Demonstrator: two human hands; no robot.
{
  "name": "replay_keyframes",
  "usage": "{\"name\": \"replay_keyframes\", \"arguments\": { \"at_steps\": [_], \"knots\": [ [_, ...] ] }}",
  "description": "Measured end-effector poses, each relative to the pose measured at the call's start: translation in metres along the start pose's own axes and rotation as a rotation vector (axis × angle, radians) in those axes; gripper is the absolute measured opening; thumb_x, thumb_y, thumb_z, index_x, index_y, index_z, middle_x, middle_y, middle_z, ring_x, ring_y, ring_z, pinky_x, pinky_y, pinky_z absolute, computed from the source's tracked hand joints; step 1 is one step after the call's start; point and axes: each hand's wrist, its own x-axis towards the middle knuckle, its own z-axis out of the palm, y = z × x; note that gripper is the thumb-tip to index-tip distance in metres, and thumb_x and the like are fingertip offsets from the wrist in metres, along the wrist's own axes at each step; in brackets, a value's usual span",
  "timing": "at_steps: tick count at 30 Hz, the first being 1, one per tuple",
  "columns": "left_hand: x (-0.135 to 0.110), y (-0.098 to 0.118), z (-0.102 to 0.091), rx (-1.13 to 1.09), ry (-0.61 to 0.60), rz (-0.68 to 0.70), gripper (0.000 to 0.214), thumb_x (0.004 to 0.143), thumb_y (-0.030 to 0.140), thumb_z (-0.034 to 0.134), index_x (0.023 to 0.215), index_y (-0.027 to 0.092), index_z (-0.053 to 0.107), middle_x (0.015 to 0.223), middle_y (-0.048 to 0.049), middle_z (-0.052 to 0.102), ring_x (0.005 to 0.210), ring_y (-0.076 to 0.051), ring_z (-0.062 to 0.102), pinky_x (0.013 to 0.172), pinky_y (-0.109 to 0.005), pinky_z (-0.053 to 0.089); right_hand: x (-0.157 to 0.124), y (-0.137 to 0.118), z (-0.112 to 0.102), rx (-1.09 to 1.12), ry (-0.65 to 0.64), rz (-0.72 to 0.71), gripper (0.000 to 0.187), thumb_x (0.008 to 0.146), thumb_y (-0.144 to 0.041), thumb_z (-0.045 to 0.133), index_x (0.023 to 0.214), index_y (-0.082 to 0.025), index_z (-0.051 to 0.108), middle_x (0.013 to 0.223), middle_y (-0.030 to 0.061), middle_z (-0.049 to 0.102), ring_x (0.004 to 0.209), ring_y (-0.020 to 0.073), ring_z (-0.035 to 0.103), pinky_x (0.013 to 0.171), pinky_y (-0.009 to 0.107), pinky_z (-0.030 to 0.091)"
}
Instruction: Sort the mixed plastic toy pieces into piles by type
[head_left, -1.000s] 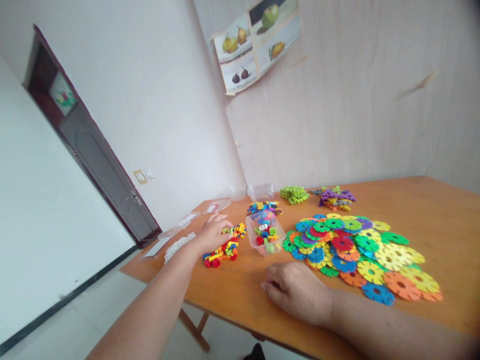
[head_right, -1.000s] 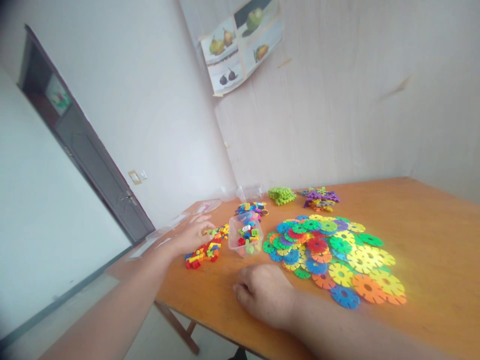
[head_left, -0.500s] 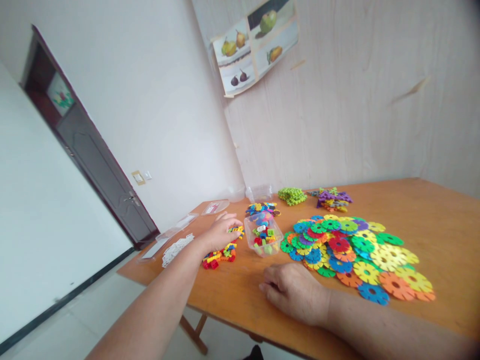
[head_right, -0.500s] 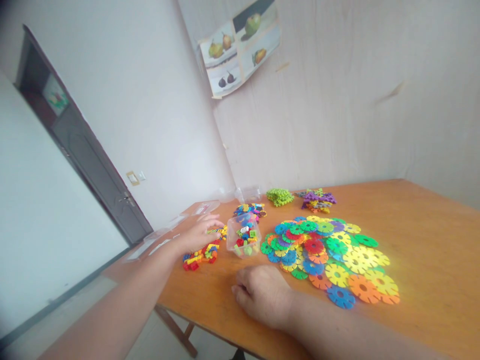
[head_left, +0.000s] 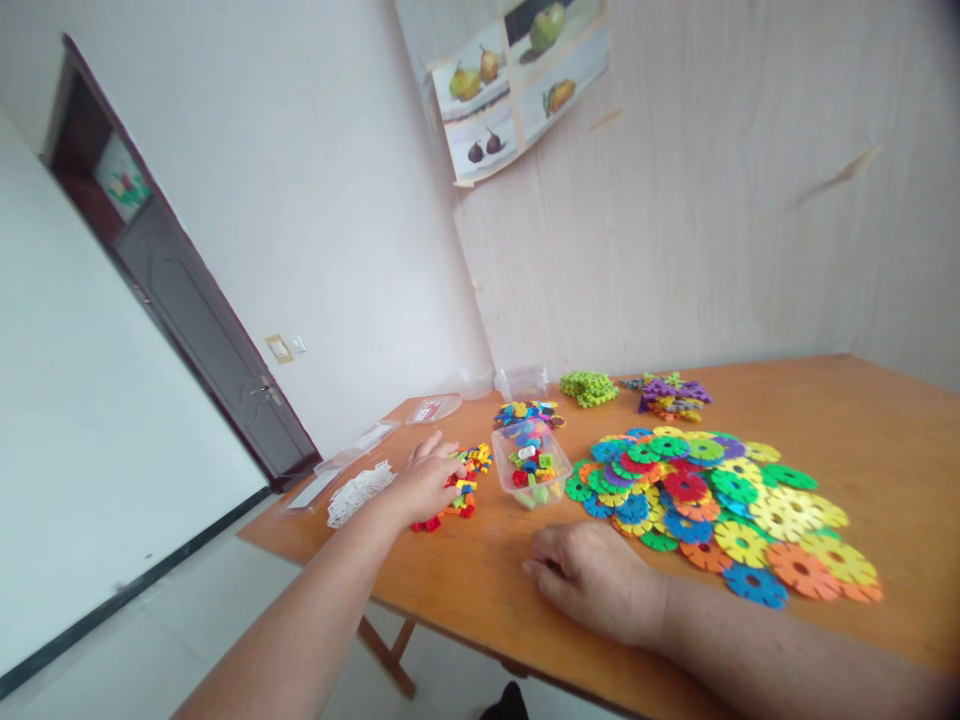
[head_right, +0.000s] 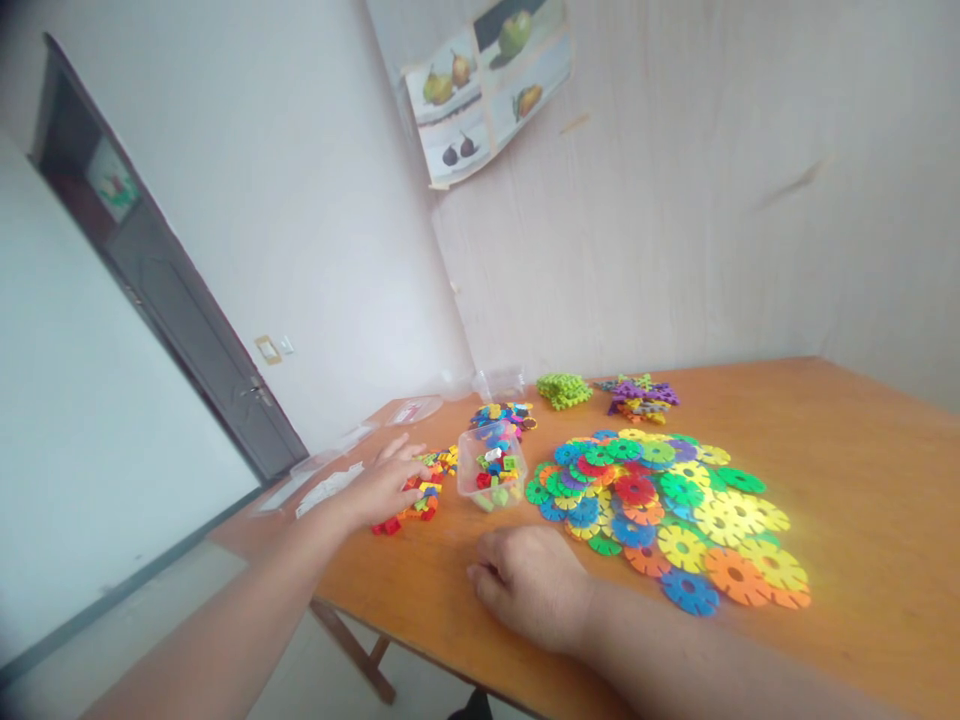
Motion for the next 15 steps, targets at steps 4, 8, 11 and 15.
{"name": "replay_keyframes", "arguments": {
  "at_steps": [4,8,11,15],
  "knots": [
    [0.001,0.003,-0.001,-0.017,0.008,0.003,0.011,0.076,0.028,0.064,0.085,0.025,0.068,0.146,-0.0031,0.047,0.146,-0.032,0.018,0.116,-0.052,0.020,-0.001,-0.001,-0.001,0.001,0.004,0.001,0.028,0.091,-0.036,0.047,0.074,-0.019,0.062,0.076,0.0016,0.067,0.063,0.0121,0.054,0.056,0.026,0.027],
    [0.006,0.003,-0.002,-0.051,0.058,-0.007,0.011,0.076,0.027,0.063,0.085,0.024,0.068,0.144,-0.0042,0.049,0.145,-0.031,0.020,0.116,-0.051,0.020,0.000,0.000,0.000,0.006,0.002,0.013,0.028,0.091,-0.036,0.047,0.073,-0.020,0.062,0.076,0.0014,0.067,0.063,0.0121,0.053,0.056,0.026,0.027],
    [0.015,0.006,-0.005,-0.109,0.138,-0.020,0.017,0.079,0.032,0.061,0.092,0.024,0.069,0.141,-0.0062,0.051,0.143,-0.029,0.026,0.116,-0.050,0.021,0.001,0.001,0.001,0.009,0.005,0.021,0.028,0.090,-0.037,0.048,0.073,-0.020,0.062,0.076,0.0015,0.067,0.063,0.0122,0.053,0.056,0.026,0.026],
    [0.032,0.018,-0.011,-0.203,0.189,-0.013,0.022,0.080,0.036,0.062,0.095,0.023,0.071,0.137,-0.0083,0.053,0.137,-0.027,0.037,0.116,-0.047,0.023,0.001,0.001,0.002,0.007,0.007,0.012,0.027,0.090,-0.036,0.048,0.074,-0.020,0.063,0.077,0.0017,0.067,0.064,0.0124,0.054,0.056,0.026,0.027]
  ]
}}
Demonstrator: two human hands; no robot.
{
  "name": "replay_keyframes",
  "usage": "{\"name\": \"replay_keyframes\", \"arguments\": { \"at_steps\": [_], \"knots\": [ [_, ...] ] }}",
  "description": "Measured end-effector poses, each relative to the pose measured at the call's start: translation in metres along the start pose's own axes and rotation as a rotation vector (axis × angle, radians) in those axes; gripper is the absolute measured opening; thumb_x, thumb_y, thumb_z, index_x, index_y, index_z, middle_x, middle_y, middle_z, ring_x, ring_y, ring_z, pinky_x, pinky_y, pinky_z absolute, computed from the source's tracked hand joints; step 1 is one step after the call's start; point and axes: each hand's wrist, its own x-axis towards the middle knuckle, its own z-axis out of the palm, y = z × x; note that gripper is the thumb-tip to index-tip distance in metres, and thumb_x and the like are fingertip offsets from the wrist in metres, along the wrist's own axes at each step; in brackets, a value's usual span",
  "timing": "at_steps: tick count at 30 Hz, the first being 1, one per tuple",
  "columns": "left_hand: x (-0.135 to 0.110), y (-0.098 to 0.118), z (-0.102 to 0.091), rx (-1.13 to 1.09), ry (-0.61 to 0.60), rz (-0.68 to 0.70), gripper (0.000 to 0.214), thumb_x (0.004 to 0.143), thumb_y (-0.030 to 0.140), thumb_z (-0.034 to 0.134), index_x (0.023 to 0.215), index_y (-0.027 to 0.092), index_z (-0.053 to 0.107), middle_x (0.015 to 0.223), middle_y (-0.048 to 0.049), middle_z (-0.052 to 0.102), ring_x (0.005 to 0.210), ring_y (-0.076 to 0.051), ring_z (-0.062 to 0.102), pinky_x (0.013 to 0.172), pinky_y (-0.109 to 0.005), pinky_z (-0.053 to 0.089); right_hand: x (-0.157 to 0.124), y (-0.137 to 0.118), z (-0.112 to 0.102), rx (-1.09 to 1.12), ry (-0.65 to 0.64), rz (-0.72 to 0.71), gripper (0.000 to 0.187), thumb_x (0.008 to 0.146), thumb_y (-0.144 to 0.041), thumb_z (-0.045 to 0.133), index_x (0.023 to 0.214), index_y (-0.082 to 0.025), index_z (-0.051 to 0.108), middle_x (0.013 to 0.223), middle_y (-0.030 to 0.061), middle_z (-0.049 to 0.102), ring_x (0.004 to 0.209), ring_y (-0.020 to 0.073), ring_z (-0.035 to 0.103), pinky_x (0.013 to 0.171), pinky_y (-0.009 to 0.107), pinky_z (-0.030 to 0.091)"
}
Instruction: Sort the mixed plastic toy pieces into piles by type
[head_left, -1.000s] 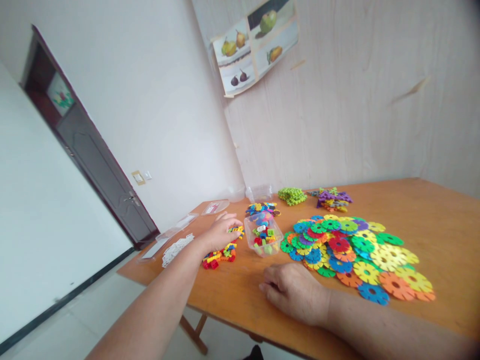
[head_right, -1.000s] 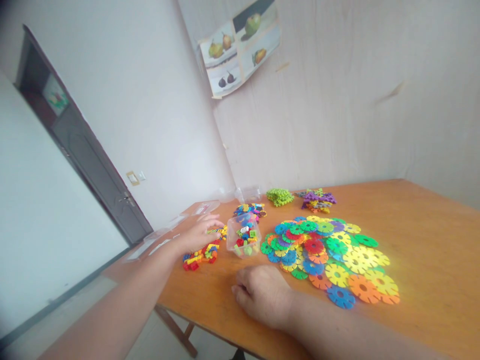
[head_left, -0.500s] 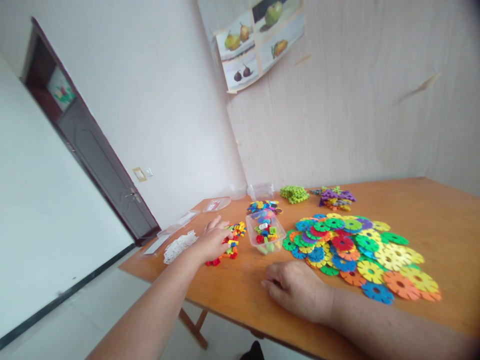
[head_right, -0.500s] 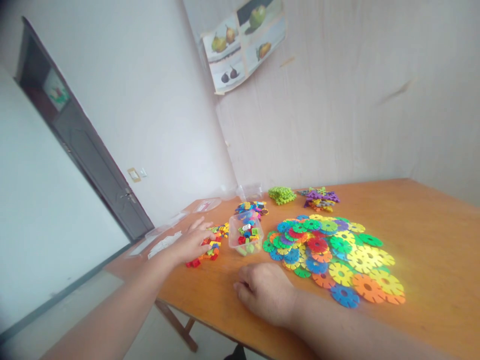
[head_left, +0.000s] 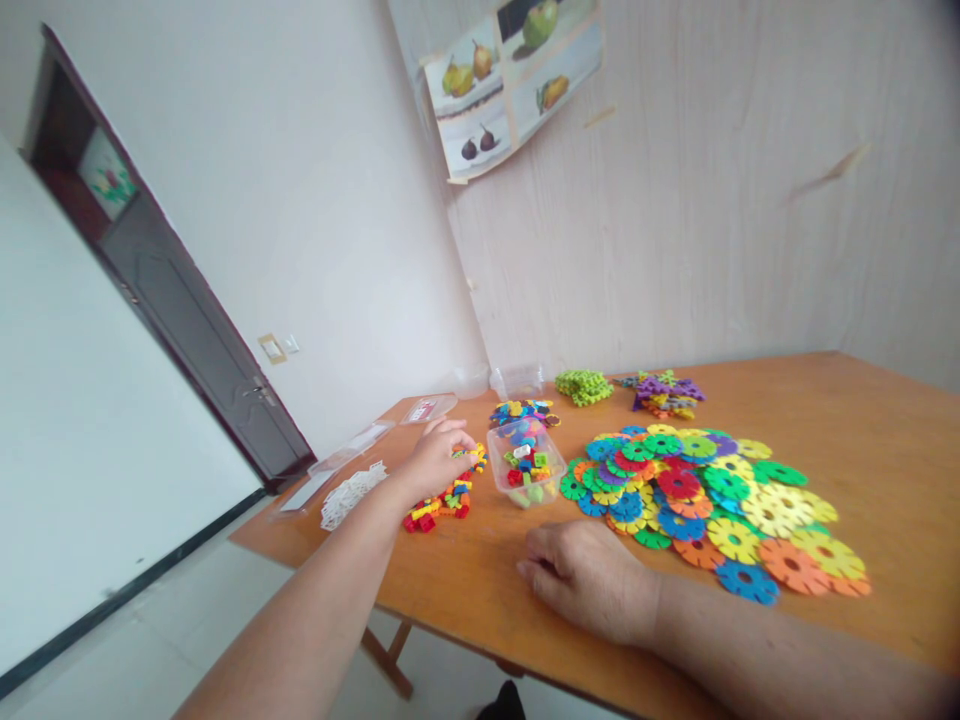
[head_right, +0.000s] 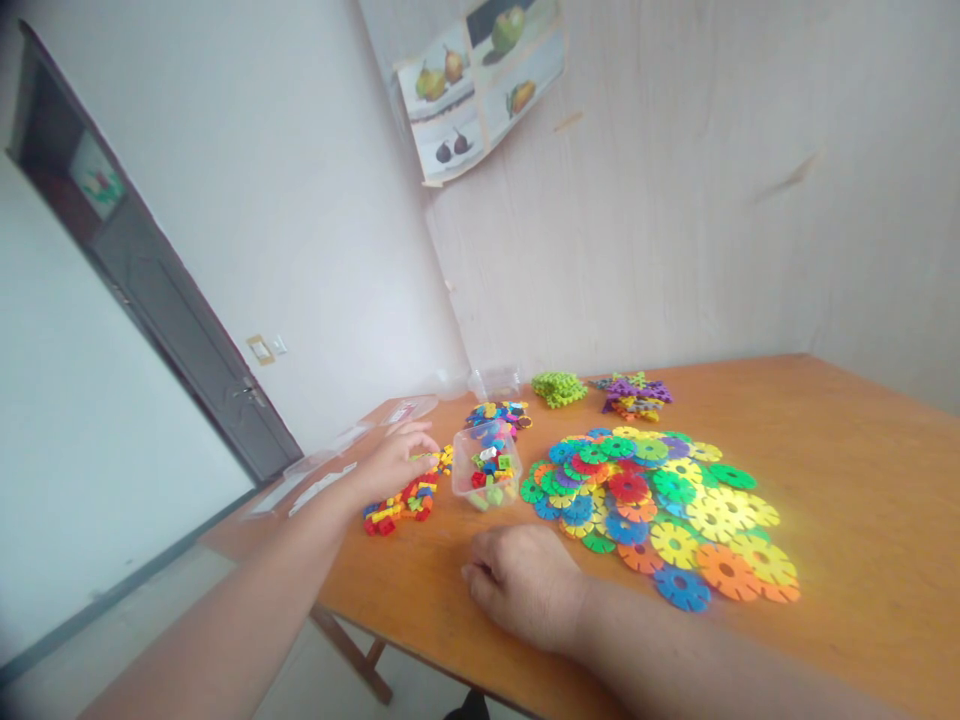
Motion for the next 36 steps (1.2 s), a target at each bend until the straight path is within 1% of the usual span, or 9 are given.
{"name": "replay_keyframes", "arguments": {
  "at_steps": [4,7,11,14,18,24,27,30,36],
  "knots": [
    [0.013,0.019,0.004,-0.080,-0.008,0.007,0.021,0.081,0.035,0.061,0.094,0.023,0.072,0.137,-0.0077,0.053,0.134,-0.026,0.041,0.115,-0.044,0.027,-0.001,0.000,0.000,-0.002,0.010,-0.014,0.026,0.090,-0.036,0.048,0.075,-0.020,0.063,0.078,0.0012,0.068,0.065,0.0126,0.055,0.056,0.026,0.028],
    [0.018,0.032,0.007,-0.122,-0.009,0.039,0.018,0.080,0.033,0.061,0.092,0.024,0.072,0.131,-0.0060,0.058,0.132,-0.025,0.043,0.113,-0.042,0.032,-0.001,-0.001,0.000,0.001,0.022,-0.026,0.026,0.090,-0.035,0.047,0.075,-0.021,0.063,0.078,0.0010,0.069,0.066,0.0130,0.056,0.057,0.026,0.028],
    [0.019,0.038,0.001,-0.142,-0.006,0.043,0.021,0.081,0.032,0.059,0.095,0.024,0.073,0.130,-0.0051,0.059,0.129,-0.024,0.046,0.113,-0.041,0.032,-0.001,-0.001,-0.001,0.009,0.005,-0.015,0.027,0.090,-0.035,0.047,0.075,-0.021,0.064,0.079,0.0013,0.069,0.067,0.0135,0.057,0.057,0.026,0.029],
    [0.017,0.027,-0.010,-0.171,0.005,0.012,0.025,0.083,0.034,0.056,0.097,0.022,0.072,0.127,-0.0052,0.061,0.121,-0.024,0.053,0.108,-0.038,0.038,-0.001,-0.001,-0.001,0.008,0.002,-0.009,0.027,0.090,-0.036,0.048,0.074,-0.020,0.063,0.078,0.0013,0.069,0.066,0.0133,0.057,0.056,0.026,0.029],
    [0.005,-0.003,-0.020,-0.179,0.024,-0.074,0.026,0.082,0.035,0.054,0.095,0.019,0.070,0.107,-0.0052,0.069,0.103,-0.022,0.062,0.092,-0.034,0.047,-0.001,0.000,-0.001,0.002,0.011,-0.016,0.028,0.090,-0.036,0.047,0.074,-0.020,0.063,0.078,0.0018,0.068,0.065,0.0127,0.055,0.057,0.026,0.028],
    [-0.032,-0.040,-0.019,-0.183,-0.049,-0.201,0.023,0.078,0.031,0.052,0.086,0.017,0.069,0.084,-0.0032,0.070,0.077,-0.017,0.063,0.070,-0.027,0.049,-0.001,-0.002,-0.002,0.000,0.017,-0.027,0.028,0.090,-0.035,0.047,0.071,-0.020,0.059,0.072,0.0007,0.065,0.061,0.0118,0.052,0.055,0.027,0.025],
    [-0.047,-0.049,-0.014,-0.216,-0.072,-0.235,0.023,0.076,0.030,0.054,0.090,0.017,0.067,0.077,-0.0009,0.066,0.071,-0.015,0.060,0.063,-0.024,0.047,-0.001,-0.002,-0.003,-0.002,0.013,-0.029,0.028,0.091,-0.034,0.046,0.070,-0.019,0.058,0.071,0.0005,0.065,0.060,0.0115,0.051,0.054,0.027,0.024],
    [-0.057,-0.053,-0.012,-0.200,-0.126,-0.230,0.030,0.075,0.025,0.053,0.100,0.018,0.067,0.075,0.0010,0.064,0.067,-0.013,0.057,0.061,-0.022,0.045,-0.001,-0.001,-0.002,0.012,0.009,-0.037,0.028,0.091,-0.033,0.045,0.069,-0.020,0.057,0.071,0.0001,0.065,0.060,0.0114,0.051,0.054,0.027,0.025],
    [-0.061,-0.056,-0.017,0.004,-0.206,-0.140,0.046,0.069,0.013,0.054,0.112,0.024,0.066,0.088,-0.0006,0.064,0.076,-0.014,0.058,0.066,-0.022,0.043,-0.001,0.001,0.000,0.016,0.006,-0.030,0.029,0.091,-0.035,0.046,0.069,-0.019,0.055,0.071,0.0005,0.063,0.060,0.0114,0.050,0.055,0.027,0.025]
  ]
}}
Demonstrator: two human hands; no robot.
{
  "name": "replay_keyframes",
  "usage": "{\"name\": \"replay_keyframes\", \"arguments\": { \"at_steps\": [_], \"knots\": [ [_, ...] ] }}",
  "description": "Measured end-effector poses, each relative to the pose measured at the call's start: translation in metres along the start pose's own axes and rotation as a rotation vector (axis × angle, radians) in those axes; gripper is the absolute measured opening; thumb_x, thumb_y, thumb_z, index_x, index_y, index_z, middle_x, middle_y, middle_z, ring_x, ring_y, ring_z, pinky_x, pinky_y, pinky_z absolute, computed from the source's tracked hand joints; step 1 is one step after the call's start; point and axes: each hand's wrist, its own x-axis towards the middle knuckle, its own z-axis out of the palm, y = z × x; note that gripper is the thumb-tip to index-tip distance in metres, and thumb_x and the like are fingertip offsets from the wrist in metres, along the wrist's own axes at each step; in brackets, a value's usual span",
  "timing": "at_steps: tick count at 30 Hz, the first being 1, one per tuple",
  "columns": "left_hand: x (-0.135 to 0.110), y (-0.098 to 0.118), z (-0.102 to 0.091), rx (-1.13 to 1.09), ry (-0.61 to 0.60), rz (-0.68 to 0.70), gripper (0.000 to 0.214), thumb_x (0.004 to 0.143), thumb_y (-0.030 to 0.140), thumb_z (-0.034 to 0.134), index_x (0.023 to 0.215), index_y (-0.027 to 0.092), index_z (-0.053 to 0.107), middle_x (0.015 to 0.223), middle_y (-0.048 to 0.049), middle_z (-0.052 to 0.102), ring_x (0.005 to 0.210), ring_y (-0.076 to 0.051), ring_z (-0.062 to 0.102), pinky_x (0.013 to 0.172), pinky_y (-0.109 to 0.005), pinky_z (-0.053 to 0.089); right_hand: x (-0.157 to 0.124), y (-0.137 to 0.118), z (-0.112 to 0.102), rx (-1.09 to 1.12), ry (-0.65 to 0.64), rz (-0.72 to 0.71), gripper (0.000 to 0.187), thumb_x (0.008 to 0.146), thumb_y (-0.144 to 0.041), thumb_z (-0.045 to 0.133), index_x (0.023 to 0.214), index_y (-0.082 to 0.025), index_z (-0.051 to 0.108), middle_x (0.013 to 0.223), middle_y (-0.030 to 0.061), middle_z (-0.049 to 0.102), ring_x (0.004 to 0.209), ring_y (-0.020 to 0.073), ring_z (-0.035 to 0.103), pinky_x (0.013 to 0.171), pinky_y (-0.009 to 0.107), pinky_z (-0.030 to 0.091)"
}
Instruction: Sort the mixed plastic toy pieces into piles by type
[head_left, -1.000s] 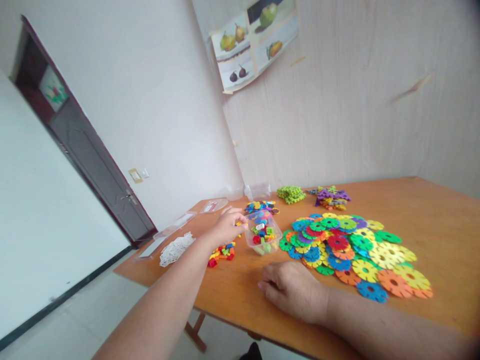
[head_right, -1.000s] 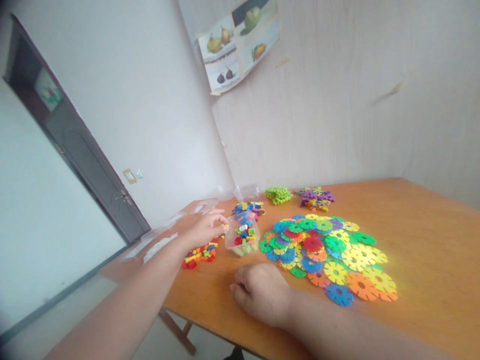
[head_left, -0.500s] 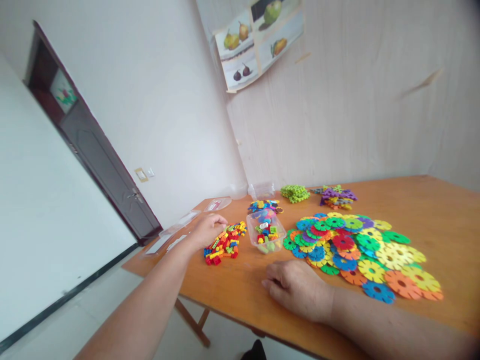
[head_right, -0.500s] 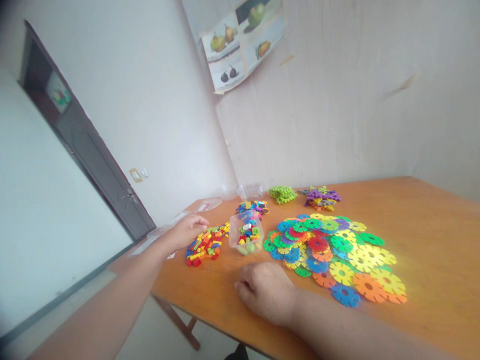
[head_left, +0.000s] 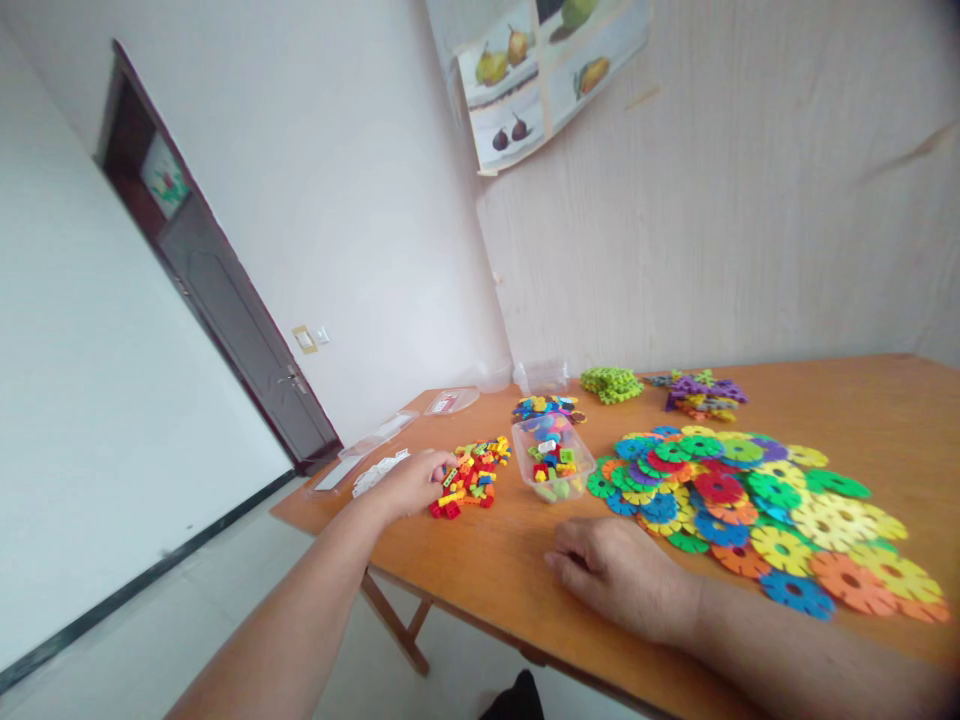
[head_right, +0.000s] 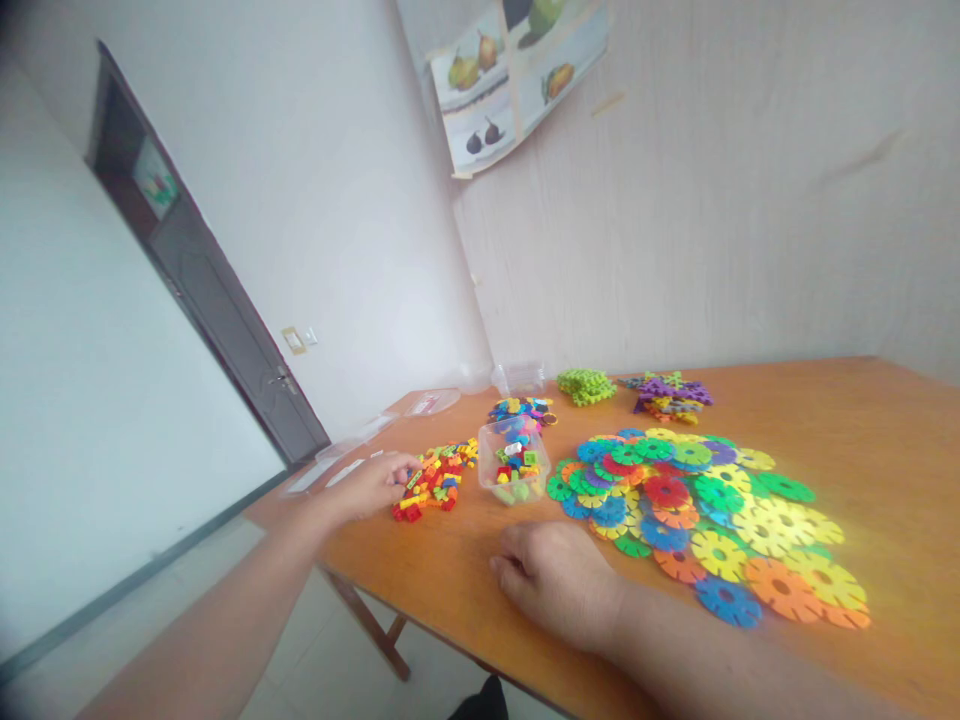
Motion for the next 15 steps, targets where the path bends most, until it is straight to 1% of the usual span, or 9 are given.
{"name": "replay_keyframes", "arguments": {
  "at_steps": [4,8,13,15],
  "knots": [
    [0.003,0.006,-0.005,0.151,-0.018,0.041,0.044,0.069,0.011,0.055,0.108,0.026,0.067,0.090,-0.0015,0.063,0.080,-0.016,0.059,0.068,-0.024,0.041,0.000,0.000,0.000,0.007,0.004,0.000,0.029,0.091,-0.035,0.045,0.068,-0.019,0.053,0.069,0.0002,0.062,0.059,0.0112,0.049,0.054,0.026,0.024],
    [0.005,0.015,-0.010,0.229,-0.029,0.042,0.040,0.071,0.014,0.056,0.107,0.027,0.068,0.090,-0.0024,0.063,0.081,-0.017,0.059,0.068,-0.025,0.040,0.000,0.000,0.000,0.015,0.011,-0.009,0.027,0.090,-0.034,0.046,0.068,-0.019,0.053,0.070,0.0002,0.063,0.060,0.0112,0.049,0.054,0.026,0.024],
    [0.007,0.015,-0.014,0.198,-0.015,0.057,0.036,0.072,0.017,0.060,0.105,0.027,0.068,0.091,-0.0019,0.064,0.086,-0.017,0.059,0.073,-0.025,0.041,0.001,0.001,0.001,0.012,0.021,-0.010,0.027,0.090,-0.034,0.046,0.068,-0.020,0.054,0.071,-0.0003,0.063,0.060,0.0110,0.050,0.055,0.026,0.024],
    [0.009,0.015,-0.016,0.163,0.010,0.065,0.032,0.073,0.020,0.061,0.103,0.025,0.068,0.091,-0.0016,0.064,0.085,-0.017,0.059,0.074,-0.024,0.042,0.001,0.001,0.001,0.006,0.024,-0.002,0.027,0.090,-0.034,0.046,0.068,-0.020,0.054,0.071,0.0001,0.064,0.060,0.0110,0.050,0.054,0.027,0.024]
  ]
}}
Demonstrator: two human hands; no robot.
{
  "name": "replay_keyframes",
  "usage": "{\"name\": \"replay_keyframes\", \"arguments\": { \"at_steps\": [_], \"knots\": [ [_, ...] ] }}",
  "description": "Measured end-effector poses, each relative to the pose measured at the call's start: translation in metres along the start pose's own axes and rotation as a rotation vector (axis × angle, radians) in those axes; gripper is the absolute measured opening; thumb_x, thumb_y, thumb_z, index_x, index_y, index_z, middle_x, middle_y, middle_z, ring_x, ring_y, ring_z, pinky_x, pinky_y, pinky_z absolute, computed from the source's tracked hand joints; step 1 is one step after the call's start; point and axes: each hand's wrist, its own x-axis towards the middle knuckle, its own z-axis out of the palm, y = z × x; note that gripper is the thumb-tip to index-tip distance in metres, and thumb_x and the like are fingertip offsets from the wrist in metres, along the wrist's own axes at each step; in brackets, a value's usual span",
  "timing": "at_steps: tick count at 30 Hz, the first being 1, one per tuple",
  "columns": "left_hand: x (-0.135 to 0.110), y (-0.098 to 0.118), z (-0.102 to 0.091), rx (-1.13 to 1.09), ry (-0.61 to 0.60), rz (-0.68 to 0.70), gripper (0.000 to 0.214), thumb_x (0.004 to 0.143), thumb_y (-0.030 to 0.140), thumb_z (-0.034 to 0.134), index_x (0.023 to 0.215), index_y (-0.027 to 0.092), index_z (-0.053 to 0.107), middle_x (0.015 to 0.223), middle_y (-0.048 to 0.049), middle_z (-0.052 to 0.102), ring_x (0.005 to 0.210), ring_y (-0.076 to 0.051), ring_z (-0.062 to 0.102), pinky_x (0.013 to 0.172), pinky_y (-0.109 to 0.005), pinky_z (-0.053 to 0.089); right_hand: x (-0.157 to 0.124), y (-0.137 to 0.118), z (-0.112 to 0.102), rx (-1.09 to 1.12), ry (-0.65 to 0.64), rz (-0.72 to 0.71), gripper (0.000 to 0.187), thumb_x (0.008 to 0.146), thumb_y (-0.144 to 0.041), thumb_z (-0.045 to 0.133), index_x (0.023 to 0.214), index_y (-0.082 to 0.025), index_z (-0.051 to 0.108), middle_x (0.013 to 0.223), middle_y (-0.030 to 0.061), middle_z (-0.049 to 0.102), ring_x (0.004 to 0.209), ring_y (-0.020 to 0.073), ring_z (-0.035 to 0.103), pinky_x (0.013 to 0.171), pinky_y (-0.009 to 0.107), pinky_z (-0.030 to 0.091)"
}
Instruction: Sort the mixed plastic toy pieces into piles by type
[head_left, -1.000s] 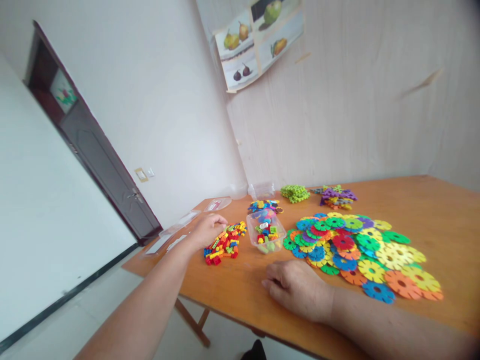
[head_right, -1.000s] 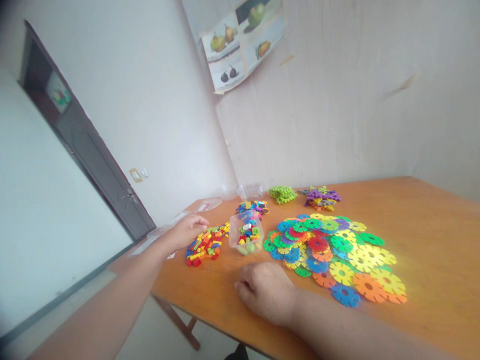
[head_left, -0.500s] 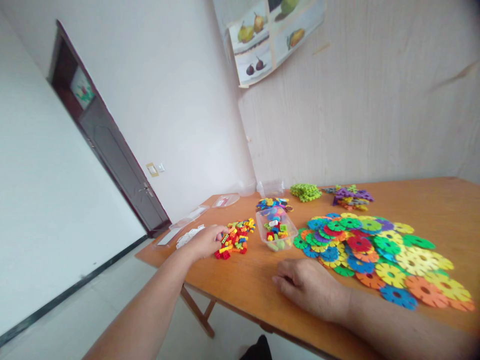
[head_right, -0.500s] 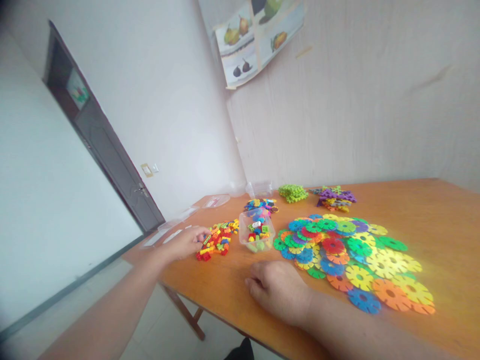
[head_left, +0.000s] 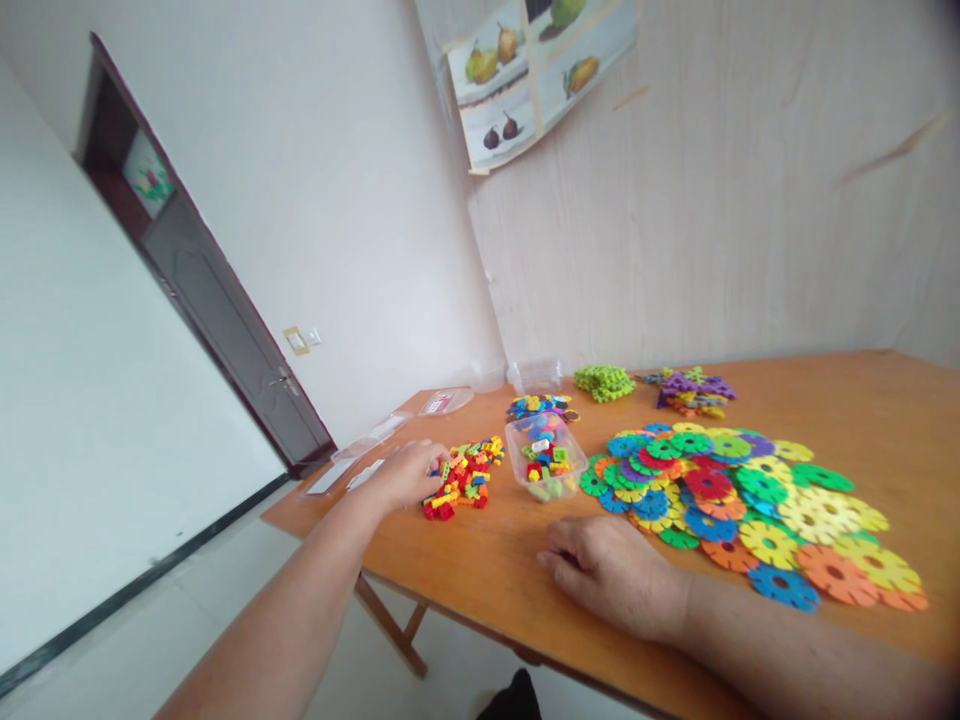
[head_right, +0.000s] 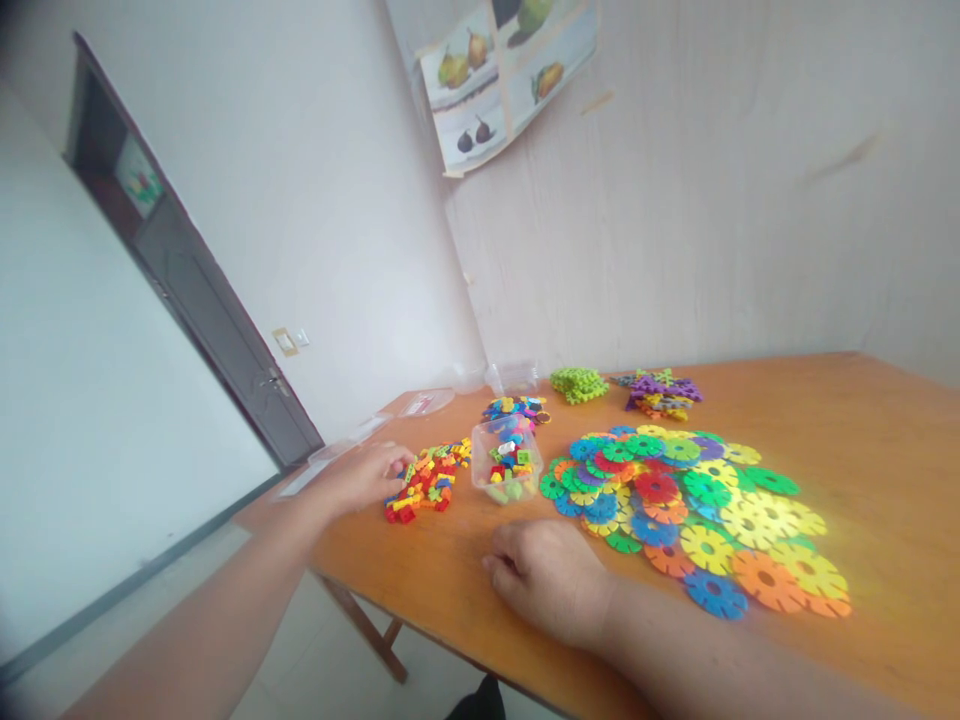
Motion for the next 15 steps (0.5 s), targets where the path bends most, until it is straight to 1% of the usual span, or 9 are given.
{"name": "replay_keyframes", "arguments": {
  "at_steps": [2,4,8,11,13,15],
  "knots": [
    [0.005,0.004,-0.001,-0.055,0.040,0.001,0.030,0.075,0.025,0.061,0.104,0.024,0.067,0.092,-0.0017,0.065,0.084,-0.016,0.059,0.073,-0.024,0.043,0.000,0.000,0.000,-0.005,0.003,0.007,0.027,0.090,-0.035,0.047,0.068,-0.020,0.055,0.071,0.0005,0.064,0.060,0.0111,0.050,0.054,0.027,0.024],
    [0.013,0.013,0.000,-0.129,0.073,0.015,0.031,0.076,0.030,0.062,0.106,0.022,0.067,0.095,-0.0024,0.066,0.084,-0.016,0.060,0.073,-0.024,0.045,0.000,-0.001,0.000,-0.007,0.003,0.012,0.027,0.089,-0.035,0.047,0.068,-0.020,0.055,0.071,0.0008,0.064,0.060,0.0111,0.050,0.054,0.026,0.023],
    [0.037,0.040,0.006,-0.285,0.115,0.075,0.033,0.078,0.035,0.063,0.106,0.020,0.067,0.100,-0.0046,0.068,0.088,-0.017,0.062,0.077,-0.025,0.048,0.000,-0.002,-0.001,-0.002,0.002,0.017,0.027,0.089,-0.035,0.048,0.068,-0.020,0.054,0.071,0.0004,0.064,0.059,0.0107,0.049,0.054,0.026,0.023],
    [0.054,0.060,0.011,-0.362,0.113,0.128,0.034,0.078,0.036,0.064,0.107,0.020,0.069,0.103,-0.0060,0.069,0.094,-0.018,0.063,0.081,-0.027,0.049,0.001,-0.002,-0.001,0.007,0.007,0.003,0.027,0.089,-0.034,0.047,0.068,-0.019,0.054,0.071,0.0003,0.064,0.059,0.0107,0.049,0.054,0.026,0.024],
    [0.063,0.066,0.011,-0.397,0.132,0.141,0.039,0.079,0.036,0.064,0.114,0.020,0.067,0.108,-0.0068,0.069,0.098,-0.019,0.063,0.084,-0.028,0.050,0.000,-0.001,-0.001,0.013,0.008,-0.002,0.026,0.089,-0.034,0.047,0.069,-0.019,0.055,0.072,0.0006,0.065,0.061,0.0110,0.051,0.055,0.026,0.024],
    [0.068,0.064,0.009,-0.415,0.166,0.112,0.043,0.080,0.034,0.062,0.120,0.020,0.064,0.111,-0.0073,0.069,0.102,-0.020,0.063,0.086,-0.029,0.050,0.000,-0.001,-0.001,0.015,0.008,0.001,0.026,0.089,-0.035,0.047,0.069,-0.019,0.055,0.073,0.0008,0.066,0.061,0.0111,0.051,0.055,0.026,0.025]
  ]
}}
